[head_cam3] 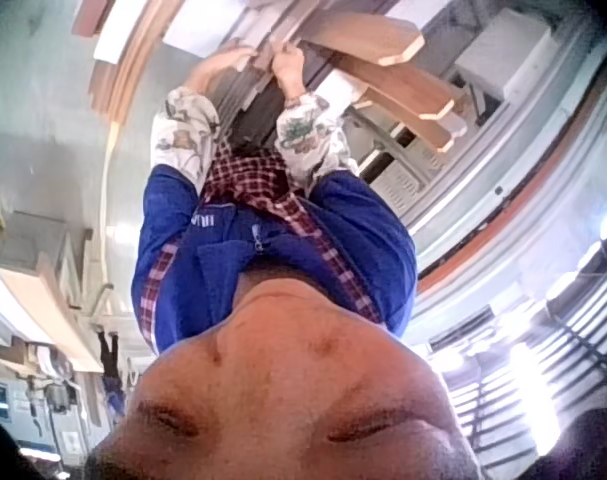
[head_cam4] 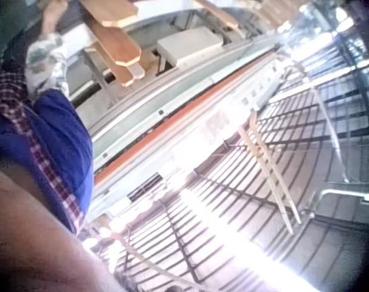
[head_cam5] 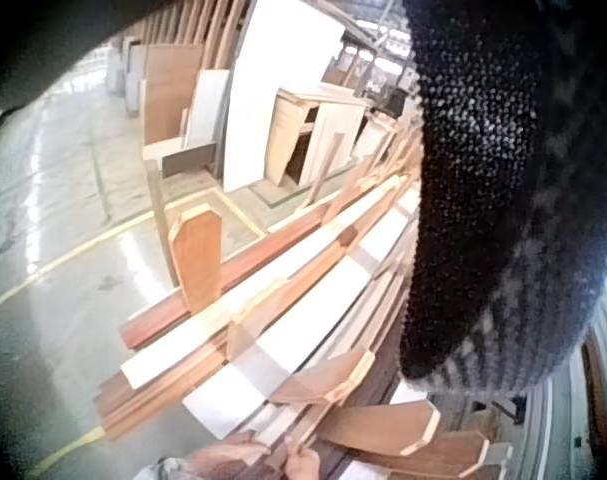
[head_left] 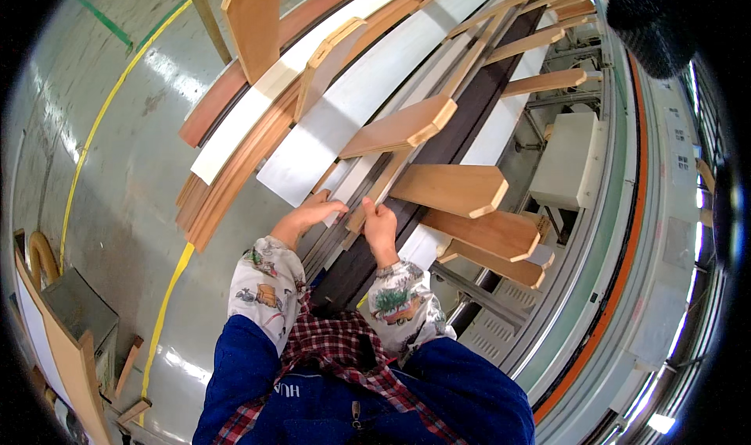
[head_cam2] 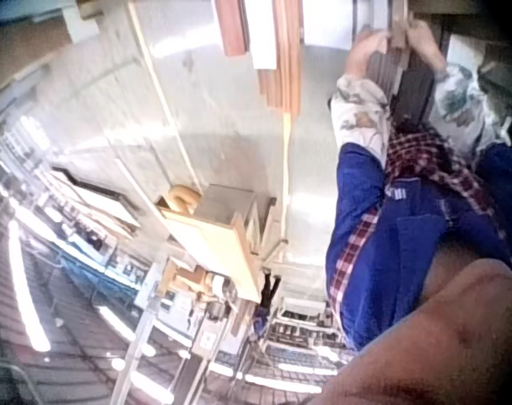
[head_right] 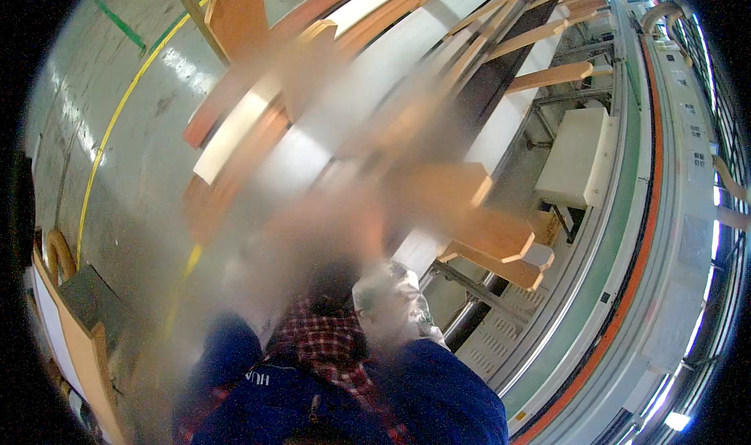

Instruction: The person aligns and places long grey trim pieces onto a white panel on a workbench. They repeatedly pick up trim pieces from a nearby rack and position them on the panel, adjusting their placement by hand.

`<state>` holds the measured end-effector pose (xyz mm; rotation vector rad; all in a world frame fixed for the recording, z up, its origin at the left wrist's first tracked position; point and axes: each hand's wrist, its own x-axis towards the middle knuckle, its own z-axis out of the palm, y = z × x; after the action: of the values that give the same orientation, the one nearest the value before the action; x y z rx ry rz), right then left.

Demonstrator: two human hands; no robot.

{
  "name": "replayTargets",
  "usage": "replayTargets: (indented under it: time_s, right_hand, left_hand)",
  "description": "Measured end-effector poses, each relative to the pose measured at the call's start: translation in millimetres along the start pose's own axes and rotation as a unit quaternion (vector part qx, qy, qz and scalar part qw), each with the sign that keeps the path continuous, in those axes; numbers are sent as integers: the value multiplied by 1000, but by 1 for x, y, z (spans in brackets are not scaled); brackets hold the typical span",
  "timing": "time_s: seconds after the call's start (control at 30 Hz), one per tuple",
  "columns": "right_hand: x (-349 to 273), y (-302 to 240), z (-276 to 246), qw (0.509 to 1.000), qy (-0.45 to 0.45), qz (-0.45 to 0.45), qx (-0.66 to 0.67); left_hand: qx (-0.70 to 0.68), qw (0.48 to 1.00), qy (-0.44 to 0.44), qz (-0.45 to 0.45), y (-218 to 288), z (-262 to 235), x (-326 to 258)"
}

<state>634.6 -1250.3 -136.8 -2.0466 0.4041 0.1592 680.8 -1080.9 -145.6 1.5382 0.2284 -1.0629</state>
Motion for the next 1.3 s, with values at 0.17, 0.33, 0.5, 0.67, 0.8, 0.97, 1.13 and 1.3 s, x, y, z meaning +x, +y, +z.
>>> replayTargets:
  time_s: [0.17, 0.33, 0.5, 0.67, 0.8, 0.97, 1.13, 1.3]
  right_hand:
    - [-52, -72, -10, 980, 27, 46, -193]
    - [-108, -105, -21, 972, -127, -34, -193]
    - [-120, -105, -31, 930, -196, -156, -268]
    - [-128, -105, -53, 901, -373, -146, -164]
    - [-144, -65, -54, 938, -338, -49, 59]
    - [-129, -59, -52, 947, -164, 157, 227]
    - [-48, 52, 11, 866, -293, 119, 387]
    - [-126, -51, 50, 730, -215, 275, 587]
  left_hand:
    - [-60, 995, -43, 62, 10, 20, -34]
    - [-97, 995, -9, 21, -12, 45, -59]
    - [-200, 978, -61, 30, 8, 46, -125]
    - [-120, 992, -26, 18, -12, 39, -152]
    - [-66, 995, 58, -42, -18, 46, -227]
    - [-82, 997, 8, -2, -91, 37, -348]
    - [-44, 993, 42, -99, -136, 45, -469]
    - [-7, 987, 95, -127, -197, 55, -548]
